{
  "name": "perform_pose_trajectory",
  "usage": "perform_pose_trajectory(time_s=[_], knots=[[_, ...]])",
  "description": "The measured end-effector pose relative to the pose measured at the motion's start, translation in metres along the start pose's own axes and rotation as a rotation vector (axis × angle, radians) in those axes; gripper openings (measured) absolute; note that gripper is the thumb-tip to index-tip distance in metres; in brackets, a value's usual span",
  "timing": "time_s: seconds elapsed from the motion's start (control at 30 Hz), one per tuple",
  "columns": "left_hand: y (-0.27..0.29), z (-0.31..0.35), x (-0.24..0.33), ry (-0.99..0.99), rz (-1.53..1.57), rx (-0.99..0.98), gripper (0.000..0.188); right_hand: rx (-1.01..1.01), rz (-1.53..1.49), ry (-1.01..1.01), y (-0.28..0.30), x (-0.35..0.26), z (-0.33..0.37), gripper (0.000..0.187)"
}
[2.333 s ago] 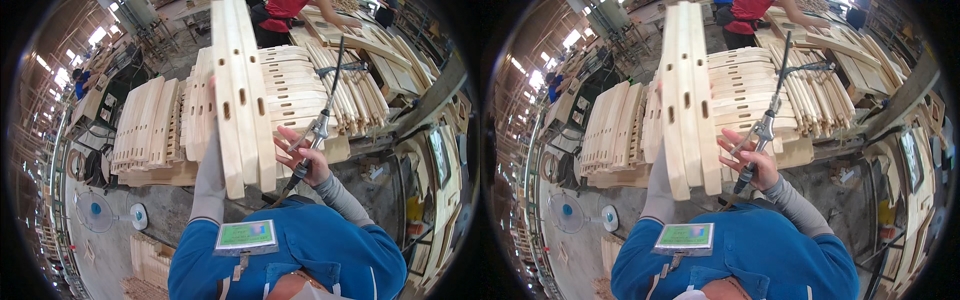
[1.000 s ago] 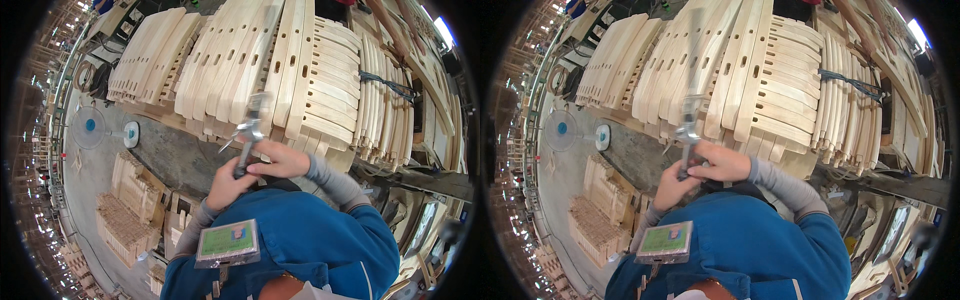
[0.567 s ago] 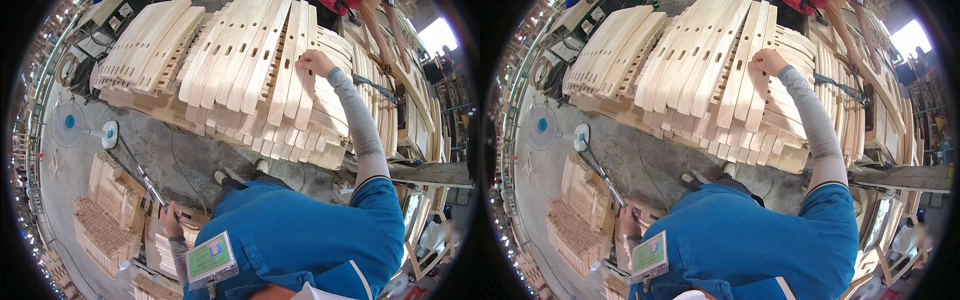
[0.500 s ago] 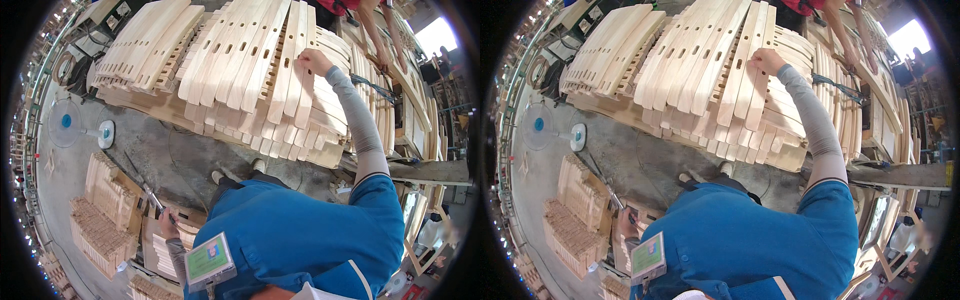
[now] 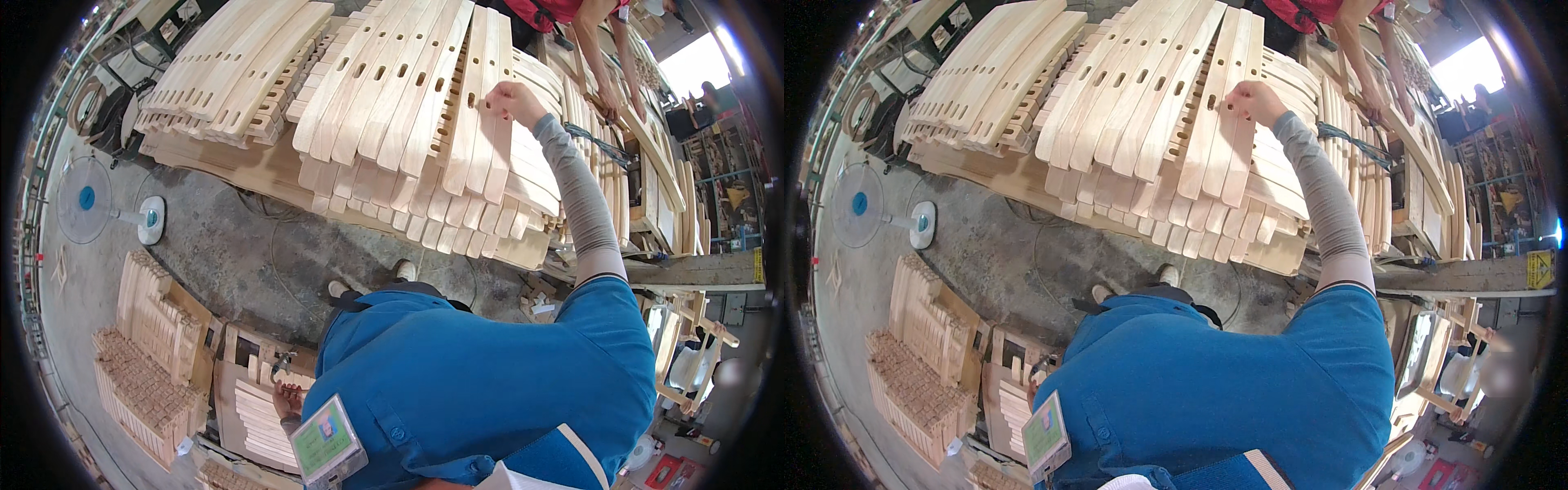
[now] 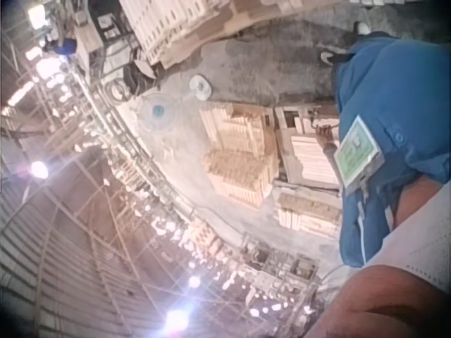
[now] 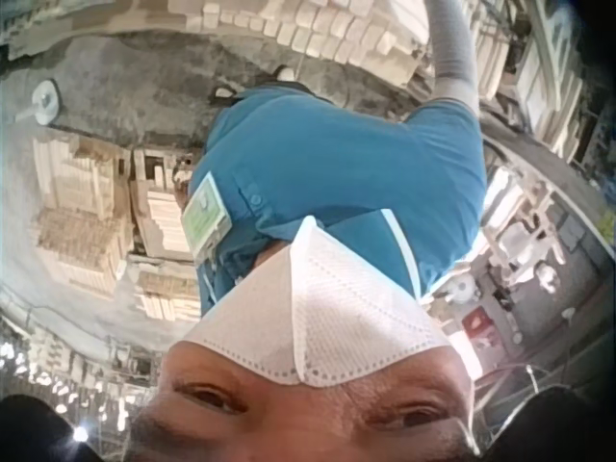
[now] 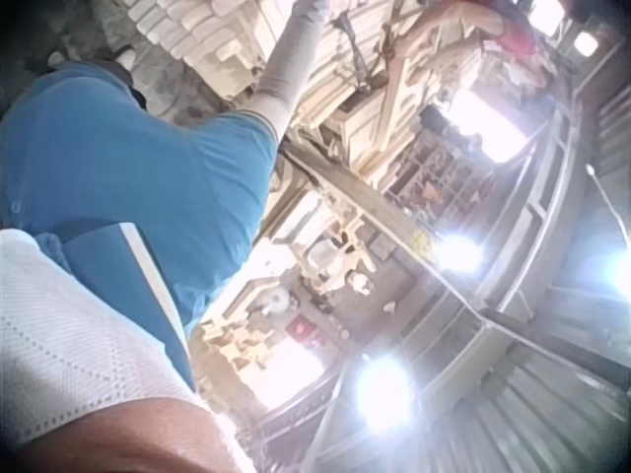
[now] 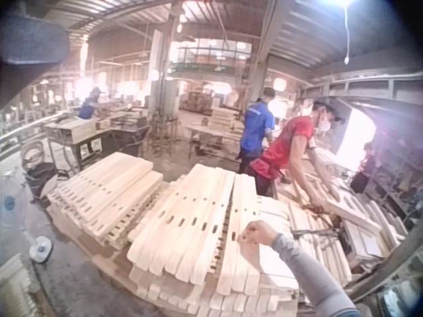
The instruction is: The person applies a white liquid to the edges of stacked wooden slats using a brush and a metal cup. They then use a spray gun to coat the slats and stack them. The person repeats the brushing and spraying process on additional slats.
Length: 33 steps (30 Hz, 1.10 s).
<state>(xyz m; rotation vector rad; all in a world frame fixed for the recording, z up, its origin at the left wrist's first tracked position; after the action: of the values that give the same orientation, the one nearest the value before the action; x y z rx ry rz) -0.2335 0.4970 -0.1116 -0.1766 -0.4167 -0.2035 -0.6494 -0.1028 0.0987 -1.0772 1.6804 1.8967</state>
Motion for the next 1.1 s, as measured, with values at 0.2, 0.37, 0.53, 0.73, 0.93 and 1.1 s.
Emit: perform_pose_trajectory(time_s=[0.2,0.37,0.53,0.73,0.93,1.1], knots=[[0.001,-0.008,0.005,0.015,0.210,0.228,0.024,0.049,0.235,0.116,-0.020,-0.022,0.006,0.023],[0.009,-0.014,0.033,-0.327,0.285,0.421,0.047,-0.070,0.454,0.155,-0.026,-0.021,-0.002,0.015],[0.004,-0.039,0.069,-0.026,0.704,0.170,0.058,0.280,0.404,0.333,-0.036,-0.006,0.004,0.018],[-0.016,-0.060,0.089,-0.110,0.803,-0.061,0.063,0.612,-0.231,-0.128,-0.030,-0.012,0.018,0.031],[-0.019,-0.067,0.142,-0.144,1.053,0.031,0.068,0.651,0.250,0.225,-0.037,-0.002,0.035,0.017],[-0.048,-0.087,0.161,-0.136,1.341,0.001,0.072,0.464,0.610,0.228,-0.034,-0.001,0.036,0.011]])
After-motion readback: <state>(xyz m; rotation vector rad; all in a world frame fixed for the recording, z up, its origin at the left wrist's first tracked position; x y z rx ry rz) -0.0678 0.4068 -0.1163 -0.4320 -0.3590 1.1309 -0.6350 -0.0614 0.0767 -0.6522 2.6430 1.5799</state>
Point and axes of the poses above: each hand's wrist, its own z-axis away from the middle knuckle, its own y-axis out of the back of the hand, x = y × z, the point moved 1 cm from there along -z, towards the middle knuckle, and after that the axes turned 7 degrees about x, right-handed, at the moved point
